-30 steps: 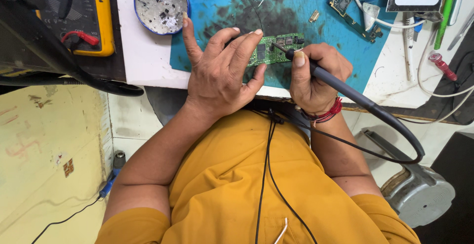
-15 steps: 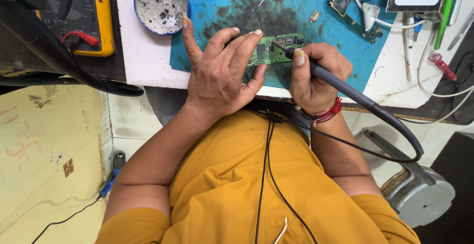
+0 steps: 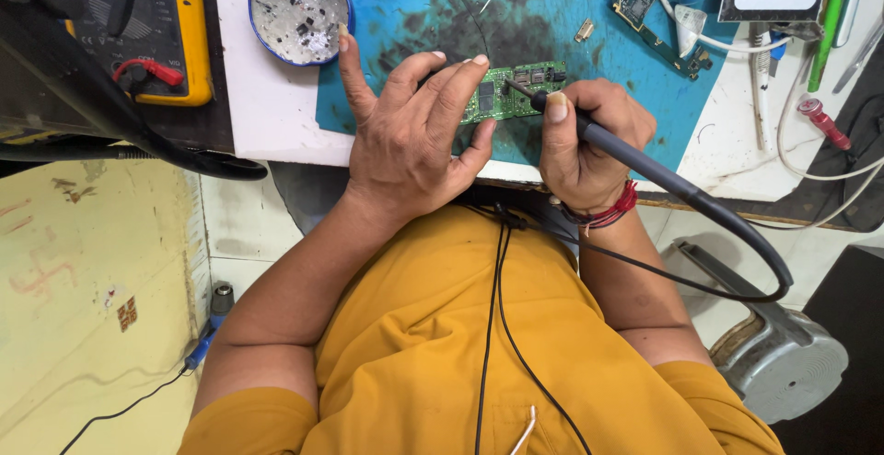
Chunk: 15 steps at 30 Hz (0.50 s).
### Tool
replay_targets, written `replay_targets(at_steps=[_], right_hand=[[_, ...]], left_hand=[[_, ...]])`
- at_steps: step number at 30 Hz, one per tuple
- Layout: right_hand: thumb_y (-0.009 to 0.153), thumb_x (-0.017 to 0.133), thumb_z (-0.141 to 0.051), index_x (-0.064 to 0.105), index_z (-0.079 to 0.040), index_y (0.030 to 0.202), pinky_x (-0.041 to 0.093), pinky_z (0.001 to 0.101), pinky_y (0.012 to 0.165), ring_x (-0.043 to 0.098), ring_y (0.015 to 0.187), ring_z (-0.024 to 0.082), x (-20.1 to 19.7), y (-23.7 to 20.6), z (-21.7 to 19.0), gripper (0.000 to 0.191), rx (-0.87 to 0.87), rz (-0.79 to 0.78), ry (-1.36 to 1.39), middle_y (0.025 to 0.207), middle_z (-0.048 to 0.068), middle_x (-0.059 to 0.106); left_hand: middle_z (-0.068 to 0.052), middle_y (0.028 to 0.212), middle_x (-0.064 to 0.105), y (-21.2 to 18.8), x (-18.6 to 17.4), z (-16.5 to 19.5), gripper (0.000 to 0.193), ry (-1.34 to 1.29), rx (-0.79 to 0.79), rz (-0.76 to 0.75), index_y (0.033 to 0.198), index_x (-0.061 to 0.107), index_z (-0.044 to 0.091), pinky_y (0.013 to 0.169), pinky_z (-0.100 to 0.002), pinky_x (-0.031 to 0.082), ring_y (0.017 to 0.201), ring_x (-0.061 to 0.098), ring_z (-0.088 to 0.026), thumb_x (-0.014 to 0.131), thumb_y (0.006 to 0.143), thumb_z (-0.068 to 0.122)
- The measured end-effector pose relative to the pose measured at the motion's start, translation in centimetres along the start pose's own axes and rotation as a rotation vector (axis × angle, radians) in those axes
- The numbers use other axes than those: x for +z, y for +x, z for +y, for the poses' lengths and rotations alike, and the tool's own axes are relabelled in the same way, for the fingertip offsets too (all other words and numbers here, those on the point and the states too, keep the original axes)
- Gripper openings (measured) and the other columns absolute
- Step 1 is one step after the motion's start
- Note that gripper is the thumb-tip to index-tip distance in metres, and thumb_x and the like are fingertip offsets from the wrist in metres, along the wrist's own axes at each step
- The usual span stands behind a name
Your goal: The person solders components on a green circuit board at a repair bench, holding the board steady with one hand while applying a soldering iron to its contacts. They use tweezers to position parts, dip the iron in a flux bowl, and at times heat the board with a hot air gun.
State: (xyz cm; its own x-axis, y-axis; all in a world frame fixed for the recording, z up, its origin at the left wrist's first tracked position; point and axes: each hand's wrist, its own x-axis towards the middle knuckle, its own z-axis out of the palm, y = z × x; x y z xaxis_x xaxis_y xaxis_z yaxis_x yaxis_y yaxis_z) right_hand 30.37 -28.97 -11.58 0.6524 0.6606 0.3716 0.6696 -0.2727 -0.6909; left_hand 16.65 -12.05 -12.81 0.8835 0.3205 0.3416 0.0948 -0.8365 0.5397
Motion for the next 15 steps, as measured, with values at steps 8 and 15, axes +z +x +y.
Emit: replay_targets(at_steps=[8, 15], right_hand=[[0.108, 0.069, -0.009, 0.062, -0.002, 0.097, 0.041, 0.032, 0.058, 0.056, 0.06, 0.021, 0.06, 0.03, -0.01, 0.015, -0.017, 0.003, -0.003, 0.077, 0.01, 0.06], [0.109, 0.069, -0.008, 0.062, -0.001, 0.098, 0.041, 0.0316, 0.058, 0.056, 0.059, 0.021, 0.1, 0.11, -0.06, 0.015, -0.029, 0.006, 0.011, 0.077, 0.01, 0.06]], left_hand=[[-0.001, 0.129, 0.066, 0.03, 0.04, 0.01, 0.058, 0.006, -0.005, -0.002, 0.146, 0.049, 0.01, 0.124, -0.069, -0.005, 0.133, 0.055, -0.022, 0.076, 0.098, 0.03], [-0.008, 0.145, 0.051, 0.24, -0.04, 0.12, 0.055, 0.058, -0.071, -0.047, 0.135, 0.064, 0.006, 0.124, -0.069, -0.002, 0.14, 0.045, -0.025, 0.074, 0.093, 0.04]])
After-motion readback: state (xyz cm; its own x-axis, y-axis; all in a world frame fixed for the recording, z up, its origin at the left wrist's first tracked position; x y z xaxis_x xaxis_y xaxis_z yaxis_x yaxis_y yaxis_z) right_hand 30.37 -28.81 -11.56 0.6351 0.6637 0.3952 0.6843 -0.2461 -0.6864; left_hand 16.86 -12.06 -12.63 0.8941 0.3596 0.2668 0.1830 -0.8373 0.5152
